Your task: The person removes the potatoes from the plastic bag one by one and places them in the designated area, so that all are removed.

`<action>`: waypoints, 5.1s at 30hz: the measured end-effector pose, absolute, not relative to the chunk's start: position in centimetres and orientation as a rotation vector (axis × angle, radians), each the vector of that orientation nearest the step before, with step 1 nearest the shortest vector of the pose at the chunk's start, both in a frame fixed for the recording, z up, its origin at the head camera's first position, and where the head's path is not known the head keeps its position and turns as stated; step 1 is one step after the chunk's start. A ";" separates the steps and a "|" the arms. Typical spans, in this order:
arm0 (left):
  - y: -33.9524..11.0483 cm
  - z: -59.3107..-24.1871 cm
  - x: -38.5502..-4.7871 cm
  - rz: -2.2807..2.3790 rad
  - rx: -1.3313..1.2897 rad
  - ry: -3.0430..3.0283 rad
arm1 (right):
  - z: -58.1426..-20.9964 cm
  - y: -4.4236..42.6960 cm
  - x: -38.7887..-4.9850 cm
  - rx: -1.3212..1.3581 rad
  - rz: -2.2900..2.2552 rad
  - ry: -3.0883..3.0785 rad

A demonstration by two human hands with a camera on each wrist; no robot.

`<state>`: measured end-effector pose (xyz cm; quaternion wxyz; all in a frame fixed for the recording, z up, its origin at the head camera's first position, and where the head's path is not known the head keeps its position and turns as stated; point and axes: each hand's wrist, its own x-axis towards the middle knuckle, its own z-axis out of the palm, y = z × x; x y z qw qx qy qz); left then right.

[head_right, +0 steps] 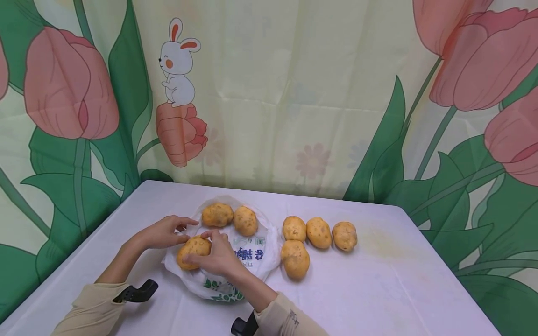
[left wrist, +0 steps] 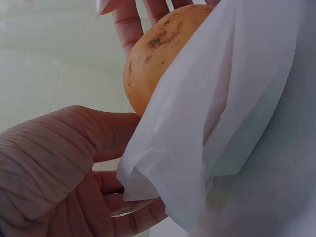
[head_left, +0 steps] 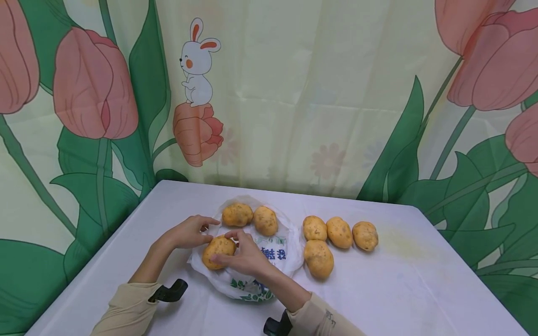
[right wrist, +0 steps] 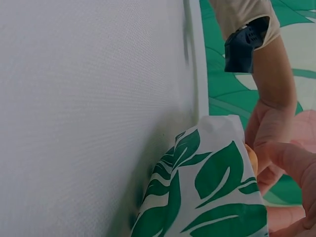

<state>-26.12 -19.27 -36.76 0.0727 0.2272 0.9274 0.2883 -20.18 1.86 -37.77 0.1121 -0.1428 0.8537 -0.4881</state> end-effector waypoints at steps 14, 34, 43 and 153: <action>-19.2 -36.7 -26.1 0.861 0.704 2.792 | -38.5 1.3 -20.6 -0.420 -1.488 2.502; -19.3 -36.8 -26.2 0.859 0.733 2.793 | -38.5 1.7 -20.6 -0.388 -1.536 2.488; -19.3 -37.0 -26.3 0.868 0.743 2.784 | -38.3 3.1 -20.3 -0.422 -1.590 2.491; -18.9 -37.1 -26.2 0.854 0.491 2.735 | -37.4 22.9 -16.0 -0.824 -1.146 3.330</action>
